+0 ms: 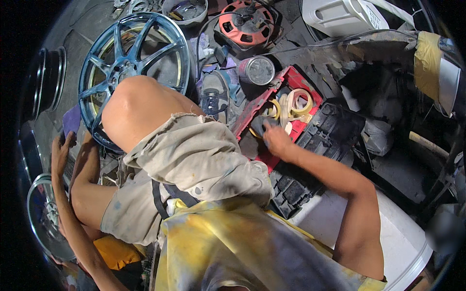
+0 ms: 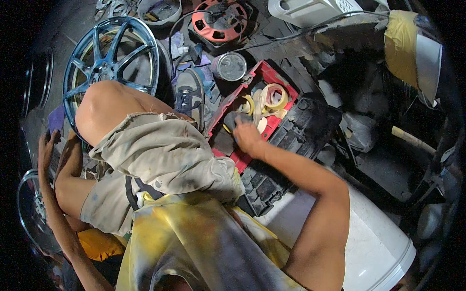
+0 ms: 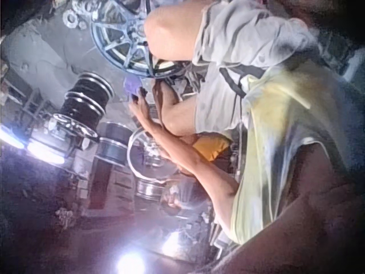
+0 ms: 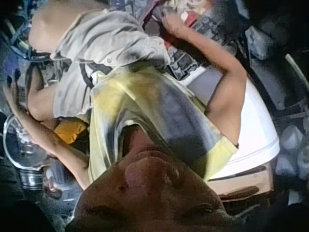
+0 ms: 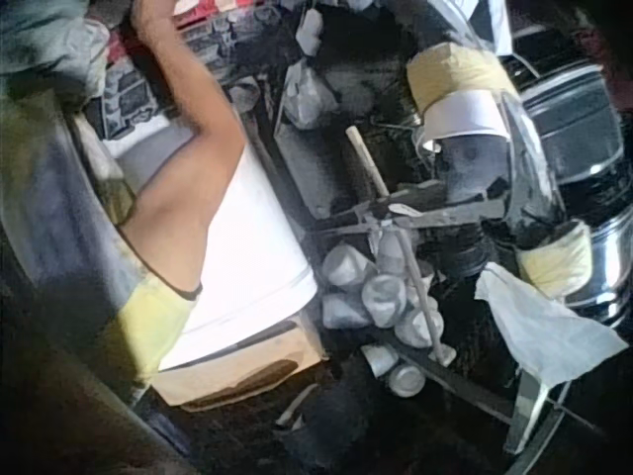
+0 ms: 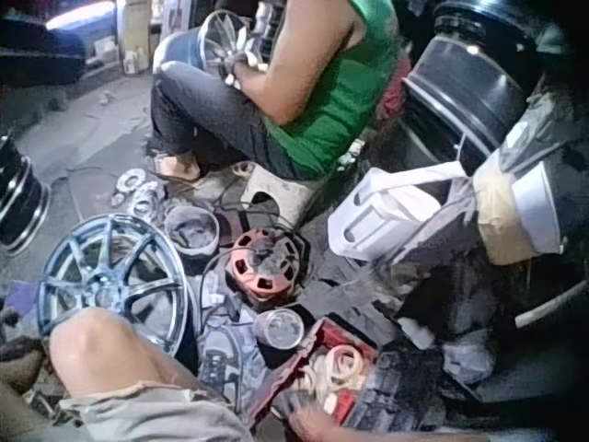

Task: The person sits on the floor and uses a purple sanding block to manually polish the surface of a blue car wheel. They rotate the wheel to access different spokes and the rim, applying pressure with the block to smooth the finish.

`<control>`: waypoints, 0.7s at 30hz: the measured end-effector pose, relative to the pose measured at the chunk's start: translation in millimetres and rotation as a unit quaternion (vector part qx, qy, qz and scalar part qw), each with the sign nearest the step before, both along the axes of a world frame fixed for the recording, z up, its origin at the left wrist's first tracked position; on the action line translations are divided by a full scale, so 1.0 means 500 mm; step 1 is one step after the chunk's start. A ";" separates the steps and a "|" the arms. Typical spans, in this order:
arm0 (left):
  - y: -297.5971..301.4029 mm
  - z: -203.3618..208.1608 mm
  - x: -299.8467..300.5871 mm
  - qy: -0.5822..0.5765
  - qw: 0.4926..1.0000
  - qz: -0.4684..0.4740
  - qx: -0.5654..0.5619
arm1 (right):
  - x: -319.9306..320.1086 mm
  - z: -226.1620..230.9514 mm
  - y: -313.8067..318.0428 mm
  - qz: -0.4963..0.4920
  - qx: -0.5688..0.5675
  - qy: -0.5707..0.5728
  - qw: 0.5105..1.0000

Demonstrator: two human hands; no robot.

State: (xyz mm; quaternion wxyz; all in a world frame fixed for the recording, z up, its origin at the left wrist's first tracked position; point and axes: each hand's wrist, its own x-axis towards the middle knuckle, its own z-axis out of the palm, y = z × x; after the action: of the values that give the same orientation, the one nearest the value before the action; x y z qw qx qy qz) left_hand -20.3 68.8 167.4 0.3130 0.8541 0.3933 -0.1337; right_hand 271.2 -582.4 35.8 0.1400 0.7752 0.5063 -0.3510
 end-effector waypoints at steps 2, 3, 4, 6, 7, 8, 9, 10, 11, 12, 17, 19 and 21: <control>-0.045 0.002 0.030 -0.024 0.999 0.015 0.029 | -0.039 0.027 0.007 -0.033 -0.017 0.066 0.997; -0.047 0.011 0.024 -0.016 0.999 0.009 0.029 | -0.055 0.030 0.010 -0.039 -0.007 0.104 0.994; -0.046 0.018 0.020 -0.009 1.000 0.003 0.028 | -0.073 0.032 0.015 -0.029 -0.016 0.113 0.993; -0.045 0.022 0.014 -0.008 1.000 0.000 0.025 | -0.095 0.039 0.030 -0.041 -0.025 0.161 0.986; -0.046 0.017 0.011 -0.015 1.000 0.003 0.023 | -0.100 0.043 0.033 -0.049 -0.031 0.184 0.981; -0.045 0.015 0.010 -0.021 1.000 0.006 0.021 | -0.104 0.027 0.020 -0.089 -0.007 0.296 0.951; -0.043 0.015 0.009 -0.004 1.000 -0.001 0.024 | -0.112 0.028 0.014 -0.135 0.014 0.351 0.926; -0.041 0.018 0.009 0.014 1.000 -0.008 0.027 | -0.123 0.032 0.006 -0.180 0.035 0.405 0.896; -0.040 0.020 0.008 0.032 0.999 -0.015 0.030 | -0.128 0.032 0.001 -0.223 0.056 0.456 0.860; -0.037 0.019 0.005 0.033 0.999 -0.013 0.032 | -0.122 0.027 0.003 -0.199 0.040 0.395 0.896; -0.041 0.017 0.011 0.046 0.999 -0.013 0.013 | 0.000 0.061 0.047 0.016 0.048 0.003 0.999; -0.056 0.032 0.034 0.044 0.999 -0.003 -0.008 | 0.039 0.028 0.031 0.006 0.033 -0.048 0.998; -0.046 0.018 0.057 0.047 0.999 -0.009 -0.010 | 0.064 0.005 -0.001 0.061 -0.025 -0.049 0.997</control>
State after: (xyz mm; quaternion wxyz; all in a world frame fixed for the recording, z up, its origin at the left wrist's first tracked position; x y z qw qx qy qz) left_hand 8.2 46.0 176.2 0.3013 0.8474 0.3984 -0.1798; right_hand 303.2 -582.8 38.1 0.2051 0.7557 0.5358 -0.3159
